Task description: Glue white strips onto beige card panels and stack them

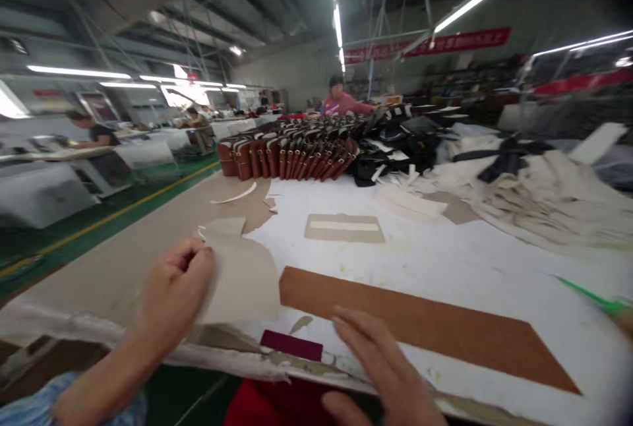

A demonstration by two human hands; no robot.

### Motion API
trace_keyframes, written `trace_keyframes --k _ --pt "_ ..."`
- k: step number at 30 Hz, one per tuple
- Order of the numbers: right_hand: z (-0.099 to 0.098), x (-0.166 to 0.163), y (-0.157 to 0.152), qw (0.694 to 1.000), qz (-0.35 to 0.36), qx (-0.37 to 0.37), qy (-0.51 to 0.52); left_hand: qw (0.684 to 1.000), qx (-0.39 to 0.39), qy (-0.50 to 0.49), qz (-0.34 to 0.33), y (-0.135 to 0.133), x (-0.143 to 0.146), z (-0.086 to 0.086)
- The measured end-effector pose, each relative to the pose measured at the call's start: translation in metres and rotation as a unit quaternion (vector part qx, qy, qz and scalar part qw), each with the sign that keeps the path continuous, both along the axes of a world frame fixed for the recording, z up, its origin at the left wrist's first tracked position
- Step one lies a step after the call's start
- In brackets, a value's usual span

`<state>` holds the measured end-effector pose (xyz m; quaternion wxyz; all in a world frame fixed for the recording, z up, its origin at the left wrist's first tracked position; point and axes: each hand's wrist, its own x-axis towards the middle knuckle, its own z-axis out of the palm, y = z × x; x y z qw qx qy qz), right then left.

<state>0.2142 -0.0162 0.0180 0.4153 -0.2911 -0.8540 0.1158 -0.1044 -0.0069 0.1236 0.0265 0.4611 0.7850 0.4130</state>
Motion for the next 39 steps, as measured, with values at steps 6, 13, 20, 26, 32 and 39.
trace_keyframes --k 6,13,20,26,32,39 --pt "0.010 -0.041 0.002 0.986 -0.080 0.143 -0.003 0.926 -0.036 -0.331 -0.179 -0.020 0.106 -0.011" --pt "0.008 0.013 -0.008 0.937 -0.224 -0.230 0.140 0.870 -0.009 -0.263 -0.416 -0.030 0.137 -0.026" --pt "-0.008 0.048 -0.013 0.800 -0.326 -0.465 0.195 0.838 -0.020 0.183 -0.514 -0.026 0.143 -0.119" --pt "-0.027 0.079 -0.005 0.804 -0.355 -0.438 0.190 0.832 -0.007 0.252 -0.495 -0.020 0.143 -0.133" --pt "-0.033 0.102 0.013 0.865 -0.406 -0.295 -0.018 0.819 0.027 0.296 -0.491 -0.016 0.149 -0.133" --pt "-0.040 0.102 0.019 0.882 -0.390 -0.257 -0.056 0.815 0.048 0.325 -0.477 -0.012 0.154 -0.136"
